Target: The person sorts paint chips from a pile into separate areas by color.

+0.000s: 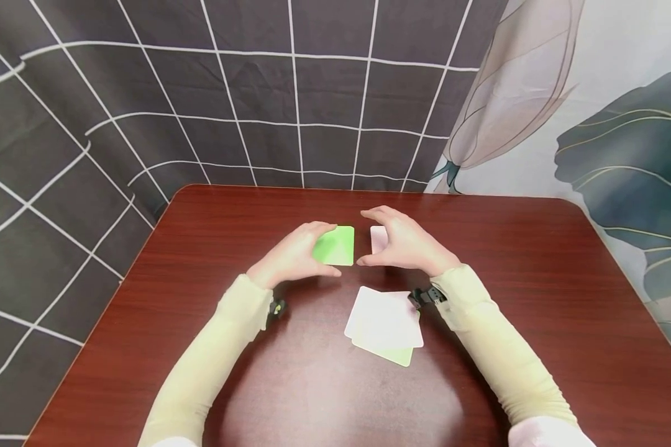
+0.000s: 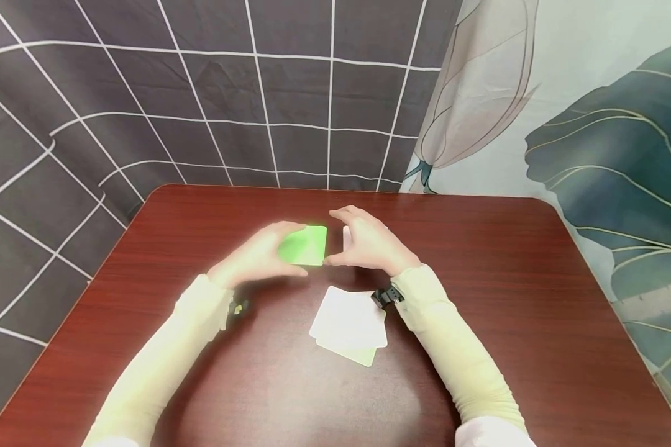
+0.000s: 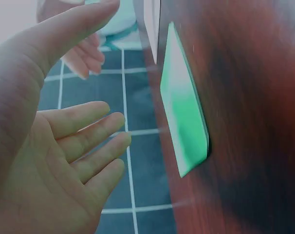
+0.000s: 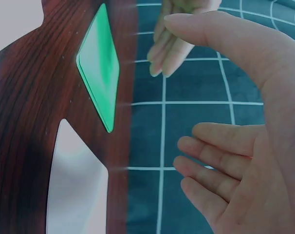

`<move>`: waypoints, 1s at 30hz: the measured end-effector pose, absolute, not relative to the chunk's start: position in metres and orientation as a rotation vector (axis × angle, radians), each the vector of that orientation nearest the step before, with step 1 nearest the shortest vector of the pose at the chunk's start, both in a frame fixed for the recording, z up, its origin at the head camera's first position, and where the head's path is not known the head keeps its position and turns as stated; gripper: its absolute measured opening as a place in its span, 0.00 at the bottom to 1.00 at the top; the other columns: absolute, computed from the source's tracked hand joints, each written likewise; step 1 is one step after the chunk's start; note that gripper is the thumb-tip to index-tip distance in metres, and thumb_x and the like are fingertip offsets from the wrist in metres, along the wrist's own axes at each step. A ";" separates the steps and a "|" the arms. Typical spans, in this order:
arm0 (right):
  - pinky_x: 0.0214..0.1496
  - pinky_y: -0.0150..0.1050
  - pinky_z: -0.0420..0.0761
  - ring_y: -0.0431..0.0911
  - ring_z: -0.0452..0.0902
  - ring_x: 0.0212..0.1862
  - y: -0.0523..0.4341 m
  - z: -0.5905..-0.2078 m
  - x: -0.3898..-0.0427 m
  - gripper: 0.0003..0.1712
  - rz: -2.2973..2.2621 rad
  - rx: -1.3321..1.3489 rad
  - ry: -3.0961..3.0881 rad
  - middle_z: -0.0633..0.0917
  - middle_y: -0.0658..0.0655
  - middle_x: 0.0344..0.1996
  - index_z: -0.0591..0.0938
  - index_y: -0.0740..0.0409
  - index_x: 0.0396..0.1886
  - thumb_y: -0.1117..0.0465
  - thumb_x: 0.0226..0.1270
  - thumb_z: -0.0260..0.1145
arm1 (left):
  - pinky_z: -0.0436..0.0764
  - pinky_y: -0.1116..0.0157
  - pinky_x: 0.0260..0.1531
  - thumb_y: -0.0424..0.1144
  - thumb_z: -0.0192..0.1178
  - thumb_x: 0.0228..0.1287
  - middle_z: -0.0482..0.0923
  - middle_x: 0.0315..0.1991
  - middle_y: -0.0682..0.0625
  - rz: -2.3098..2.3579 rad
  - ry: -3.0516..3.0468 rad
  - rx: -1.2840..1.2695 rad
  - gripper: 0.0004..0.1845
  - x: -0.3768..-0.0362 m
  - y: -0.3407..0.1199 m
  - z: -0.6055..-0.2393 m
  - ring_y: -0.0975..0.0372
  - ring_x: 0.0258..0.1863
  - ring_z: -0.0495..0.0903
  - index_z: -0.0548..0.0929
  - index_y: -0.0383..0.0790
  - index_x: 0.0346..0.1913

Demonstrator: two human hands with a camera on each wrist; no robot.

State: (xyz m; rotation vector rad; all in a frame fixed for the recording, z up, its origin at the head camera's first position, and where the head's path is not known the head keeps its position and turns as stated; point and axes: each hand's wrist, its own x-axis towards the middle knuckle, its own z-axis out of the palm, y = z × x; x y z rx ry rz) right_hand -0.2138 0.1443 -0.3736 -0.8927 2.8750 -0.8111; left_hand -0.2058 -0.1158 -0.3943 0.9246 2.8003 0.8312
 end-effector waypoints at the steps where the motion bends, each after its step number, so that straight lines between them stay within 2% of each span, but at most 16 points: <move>1: 0.68 0.50 0.70 0.51 0.69 0.67 0.147 -0.372 -0.211 0.55 -0.812 -0.894 2.880 0.75 0.56 0.66 0.73 0.60 0.72 0.41 0.46 0.82 | 0.68 0.57 0.66 0.54 0.80 0.49 0.72 0.67 0.42 0.835 2.800 0.941 0.51 -0.202 -0.114 -0.394 0.52 0.65 0.70 0.71 0.33 0.72; 13: 0.66 0.51 0.71 0.50 0.70 0.66 0.173 -0.366 -0.181 0.56 -0.747 -0.943 2.911 0.75 0.54 0.65 0.73 0.57 0.72 0.38 0.46 0.82 | 0.66 0.59 0.68 0.60 0.77 0.51 0.70 0.70 0.47 0.741 2.763 0.958 0.51 -0.166 -0.091 -0.394 0.56 0.71 0.64 0.70 0.40 0.74; 19: 0.64 0.53 0.73 0.51 0.70 0.65 0.185 -0.369 -0.168 0.57 -0.711 -0.904 2.914 0.74 0.55 0.66 0.72 0.59 0.73 0.37 0.46 0.82 | 0.66 0.62 0.68 0.60 0.77 0.51 0.73 0.67 0.47 0.714 2.747 1.051 0.51 -0.156 -0.082 -0.394 0.57 0.69 0.67 0.70 0.38 0.74; 24: 0.67 0.55 0.70 0.54 0.68 0.69 0.195 -0.373 -0.158 0.57 -0.675 -0.899 2.911 0.75 0.57 0.67 0.72 0.58 0.73 0.40 0.44 0.83 | 0.67 0.62 0.68 0.60 0.77 0.51 0.72 0.68 0.47 0.684 2.735 1.121 0.51 -0.148 -0.075 -0.395 0.57 0.69 0.68 0.70 0.36 0.73; 30: 0.66 0.54 0.72 0.55 0.69 0.67 0.203 -0.375 -0.147 0.58 -0.626 -0.896 2.913 0.76 0.57 0.66 0.72 0.59 0.73 0.40 0.43 0.84 | 0.68 0.63 0.66 0.60 0.77 0.51 0.72 0.67 0.49 0.672 2.711 1.156 0.51 -0.139 -0.068 -0.396 0.59 0.68 0.69 0.70 0.37 0.73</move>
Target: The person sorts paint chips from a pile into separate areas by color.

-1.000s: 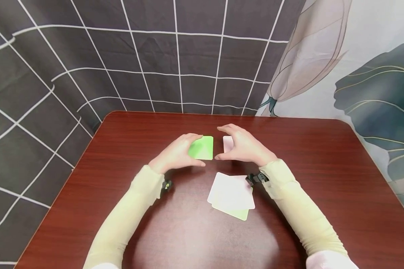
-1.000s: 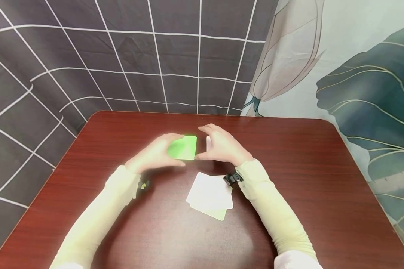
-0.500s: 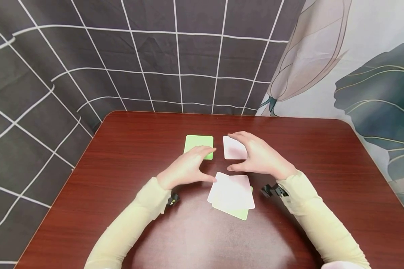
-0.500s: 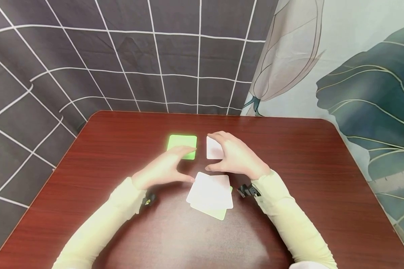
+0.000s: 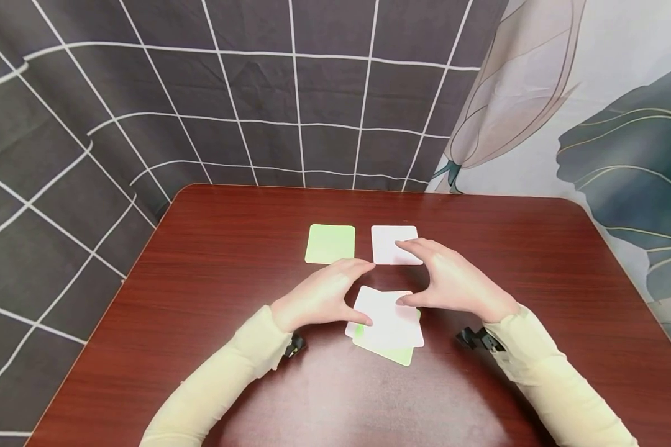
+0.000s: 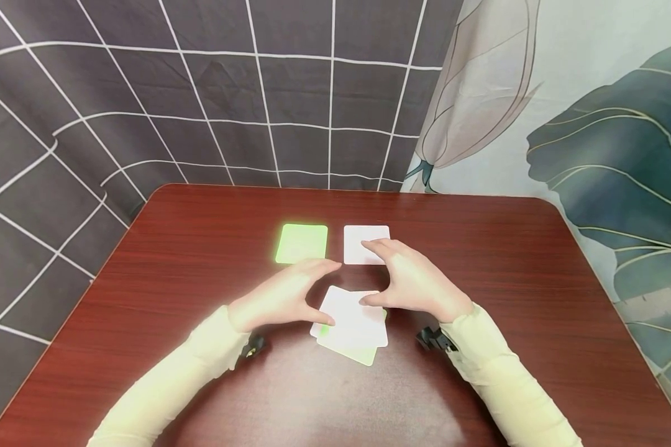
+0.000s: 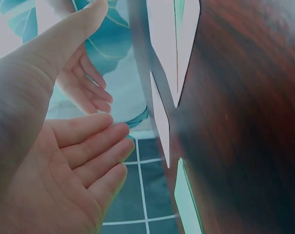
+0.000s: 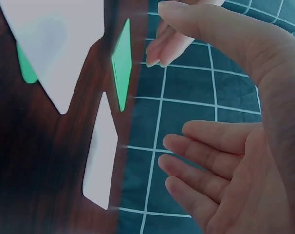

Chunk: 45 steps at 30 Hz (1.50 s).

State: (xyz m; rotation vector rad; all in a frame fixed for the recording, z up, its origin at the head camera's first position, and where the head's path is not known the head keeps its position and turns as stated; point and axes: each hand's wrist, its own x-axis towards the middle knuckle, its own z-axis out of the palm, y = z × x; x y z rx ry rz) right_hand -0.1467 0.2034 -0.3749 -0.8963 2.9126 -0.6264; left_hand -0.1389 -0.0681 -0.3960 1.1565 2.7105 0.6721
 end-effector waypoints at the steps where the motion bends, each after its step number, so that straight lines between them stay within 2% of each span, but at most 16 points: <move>1: 0.66 0.54 0.72 0.54 0.69 0.67 0.205 -0.375 -0.145 0.58 -0.623 -0.889 2.909 0.76 0.57 0.66 0.72 0.59 0.73 0.40 0.43 0.84 | 0.68 0.64 0.66 0.60 0.77 0.51 0.72 0.67 0.49 0.665 2.707 1.162 0.51 -0.138 -0.067 -0.396 0.59 0.68 0.69 0.70 0.36 0.73; 19: 0.65 0.51 0.73 0.53 0.71 0.66 0.212 -0.391 -0.118 0.60 -0.610 -0.900 2.808 0.77 0.57 0.65 0.74 0.61 0.71 0.43 0.36 0.87 | 0.71 0.65 0.63 0.61 0.80 0.44 0.73 0.66 0.49 0.567 2.628 1.247 0.54 -0.122 -0.050 -0.410 0.58 0.66 0.69 0.71 0.35 0.71; 29: 0.62 0.49 0.76 0.51 0.73 0.63 0.208 -0.404 -0.110 0.61 -0.556 -0.944 2.768 0.77 0.56 0.62 0.76 0.65 0.69 0.43 0.32 0.87 | 0.72 0.64 0.62 0.56 0.82 0.44 0.76 0.63 0.47 0.590 2.591 1.302 0.52 -0.123 -0.051 -0.415 0.55 0.63 0.72 0.72 0.33 0.69; 35: 0.60 0.46 0.77 0.49 0.73 0.60 0.207 -0.406 -0.108 0.58 -0.569 -0.969 2.775 0.77 0.54 0.60 0.78 0.65 0.66 0.46 0.32 0.88 | 0.71 0.66 0.62 0.55 0.82 0.46 0.76 0.62 0.48 0.598 2.581 1.336 0.50 -0.123 -0.052 -0.415 0.55 0.62 0.73 0.73 0.32 0.69; 45: 0.51 0.40 0.78 0.44 0.71 0.50 0.207 -0.408 -0.107 0.47 -0.620 -1.005 2.765 0.76 0.49 0.48 0.83 0.60 0.59 0.51 0.32 0.86 | 0.70 0.68 0.63 0.54 0.80 0.49 0.75 0.64 0.49 0.563 2.576 1.307 0.49 -0.123 -0.050 -0.417 0.57 0.63 0.72 0.72 0.33 0.70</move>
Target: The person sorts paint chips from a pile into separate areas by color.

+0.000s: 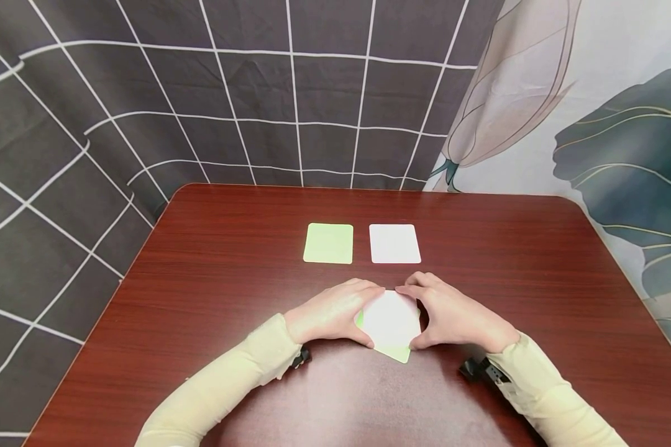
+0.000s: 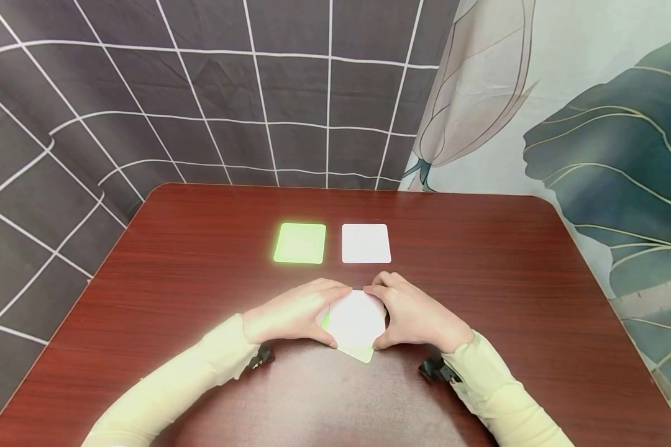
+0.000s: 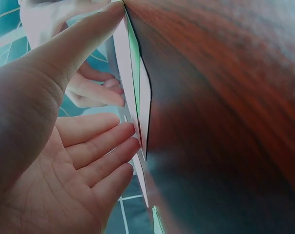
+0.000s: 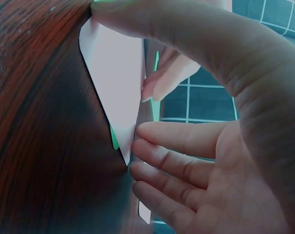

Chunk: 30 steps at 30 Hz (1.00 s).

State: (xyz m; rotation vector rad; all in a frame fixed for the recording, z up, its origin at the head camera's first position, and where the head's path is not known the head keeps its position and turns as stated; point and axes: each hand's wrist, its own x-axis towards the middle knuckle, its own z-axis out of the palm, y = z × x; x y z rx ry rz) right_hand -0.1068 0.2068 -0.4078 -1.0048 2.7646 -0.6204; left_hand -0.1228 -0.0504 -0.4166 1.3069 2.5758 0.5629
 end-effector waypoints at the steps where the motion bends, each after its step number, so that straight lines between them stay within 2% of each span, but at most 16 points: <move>1: 0.51 0.40 0.78 0.44 0.70 0.50 0.207 -0.408 -0.107 0.47 -0.621 -1.009 2.765 0.76 0.49 0.48 0.83 0.61 0.59 0.52 0.32 0.86 | 0.70 0.67 0.63 0.54 0.80 0.49 0.75 0.64 0.49 0.563 2.576 1.306 0.49 -0.123 -0.051 -0.416 0.57 0.63 0.72 0.72 0.33 0.70; 8: 0.51 0.41 0.78 0.45 0.69 0.51 0.207 -0.410 -0.106 0.45 -0.637 -1.030 2.770 0.75 0.49 0.46 0.83 0.59 0.56 0.51 0.30 0.86 | 0.70 0.67 0.63 0.54 0.81 0.48 0.75 0.63 0.48 0.580 2.579 1.331 0.50 -0.122 -0.051 -0.416 0.56 0.63 0.73 0.72 0.32 0.70; 14: 0.54 0.44 0.79 0.46 0.69 0.53 0.207 -0.410 -0.106 0.45 -0.666 -1.066 2.771 0.76 0.50 0.48 0.82 0.60 0.54 0.50 0.29 0.86 | 0.70 0.67 0.62 0.56 0.81 0.46 0.76 0.62 0.48 0.589 2.584 1.357 0.51 -0.122 -0.051 -0.418 0.56 0.62 0.73 0.72 0.32 0.69; 20: 0.55 0.43 0.78 0.45 0.70 0.53 0.207 -0.411 -0.106 0.43 -0.664 -1.059 2.787 0.77 0.49 0.49 0.81 0.60 0.53 0.51 0.31 0.85 | 0.68 0.67 0.65 0.57 0.82 0.44 0.74 0.65 0.47 0.552 2.589 1.356 0.54 -0.121 -0.049 -0.418 0.56 0.64 0.71 0.70 0.32 0.71; 27: 0.52 0.42 0.79 0.45 0.69 0.53 0.206 -0.409 -0.103 0.52 -0.647 -1.068 2.767 0.76 0.50 0.50 0.81 0.60 0.57 0.48 0.25 0.88 | 0.70 0.67 0.63 0.54 0.81 0.47 0.76 0.63 0.47 0.597 2.579 1.359 0.51 -0.123 -0.050 -0.418 0.56 0.62 0.73 0.71 0.31 0.70; 30: 0.51 0.42 0.79 0.46 0.69 0.52 0.206 -0.407 -0.104 0.51 -0.635 -1.072 2.768 0.76 0.50 0.49 0.81 0.61 0.57 0.49 0.25 0.88 | 0.69 0.67 0.64 0.54 0.80 0.49 0.76 0.63 0.47 0.595 2.579 1.361 0.50 -0.124 -0.050 -0.419 0.55 0.63 0.72 0.71 0.30 0.70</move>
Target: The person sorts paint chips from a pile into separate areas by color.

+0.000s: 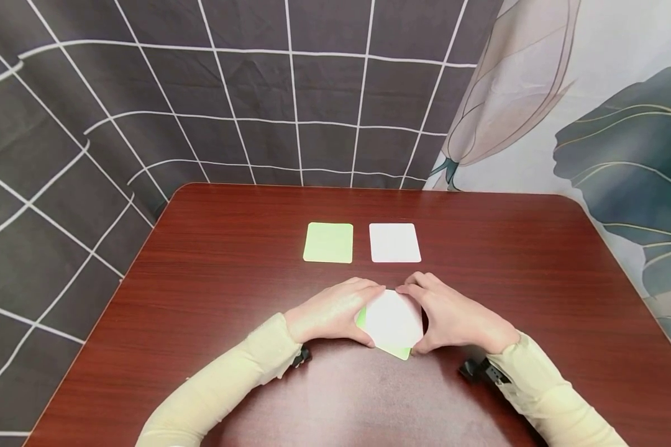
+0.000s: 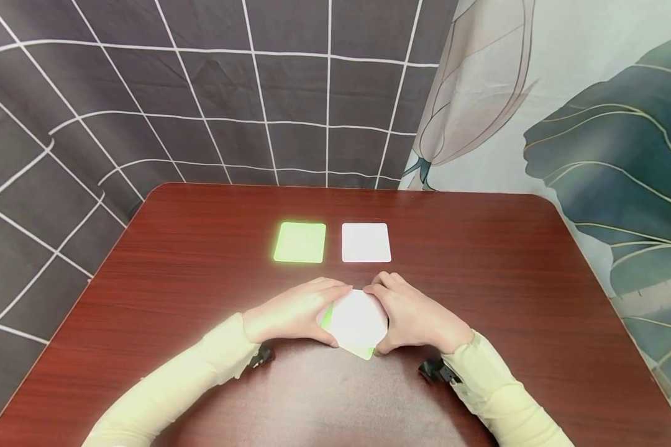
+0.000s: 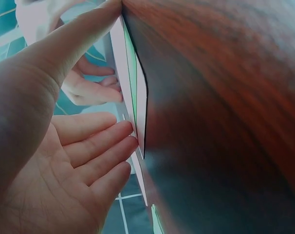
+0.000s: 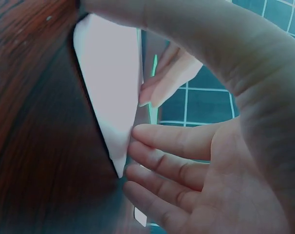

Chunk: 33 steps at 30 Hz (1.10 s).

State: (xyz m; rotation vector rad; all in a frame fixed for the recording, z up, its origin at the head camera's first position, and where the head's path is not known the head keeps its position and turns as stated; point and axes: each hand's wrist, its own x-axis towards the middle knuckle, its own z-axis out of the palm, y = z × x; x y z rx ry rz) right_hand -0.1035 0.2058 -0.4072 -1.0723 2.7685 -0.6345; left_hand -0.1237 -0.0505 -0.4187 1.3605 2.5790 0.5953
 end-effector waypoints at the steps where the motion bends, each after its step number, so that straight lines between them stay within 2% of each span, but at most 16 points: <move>1: 0.51 0.42 0.79 0.46 0.70 0.52 0.206 -0.407 -0.104 0.51 -0.630 -1.077 2.771 0.76 0.50 0.48 0.81 0.62 0.56 0.49 0.26 0.88 | 0.69 0.67 0.64 0.54 0.80 0.49 0.75 0.63 0.47 0.593 2.578 1.358 0.50 -0.124 -0.051 -0.418 0.55 0.63 0.72 0.71 0.31 0.70; 6: 0.50 0.43 0.79 0.47 0.71 0.49 0.205 -0.407 -0.104 0.47 -0.627 -1.116 2.790 0.76 0.51 0.45 0.81 0.63 0.54 0.50 0.28 0.87 | 0.69 0.67 0.64 0.56 0.79 0.50 0.75 0.64 0.47 0.570 2.577 1.341 0.51 -0.124 -0.050 -0.418 0.56 0.64 0.72 0.70 0.32 0.71; 17: 0.51 0.43 0.78 0.46 0.70 0.50 0.205 -0.408 -0.105 0.50 -0.630 -1.061 2.798 0.76 0.50 0.45 0.80 0.63 0.57 0.51 0.26 0.85 | 0.66 0.66 0.67 0.60 0.80 0.45 0.70 0.69 0.46 0.534 2.588 1.331 0.57 -0.124 -0.047 -0.419 0.56 0.69 0.67 0.68 0.33 0.74; 26: 0.48 0.41 0.80 0.44 0.69 0.49 0.204 -0.406 -0.099 0.54 -0.565 -1.019 2.810 0.75 0.48 0.45 0.80 0.60 0.56 0.44 0.21 0.88 | 0.67 0.67 0.65 0.56 0.79 0.51 0.74 0.66 0.47 0.568 2.575 1.341 0.51 -0.125 -0.048 -0.418 0.56 0.66 0.70 0.69 0.32 0.72; 33: 0.46 0.42 0.79 0.48 0.70 0.46 0.204 -0.403 -0.098 0.53 -0.500 -1.023 2.839 0.76 0.51 0.42 0.79 0.64 0.53 0.47 0.21 0.88 | 0.67 0.68 0.66 0.56 0.78 0.52 0.74 0.66 0.48 0.546 2.576 1.325 0.50 -0.125 -0.047 -0.418 0.57 0.67 0.70 0.69 0.32 0.73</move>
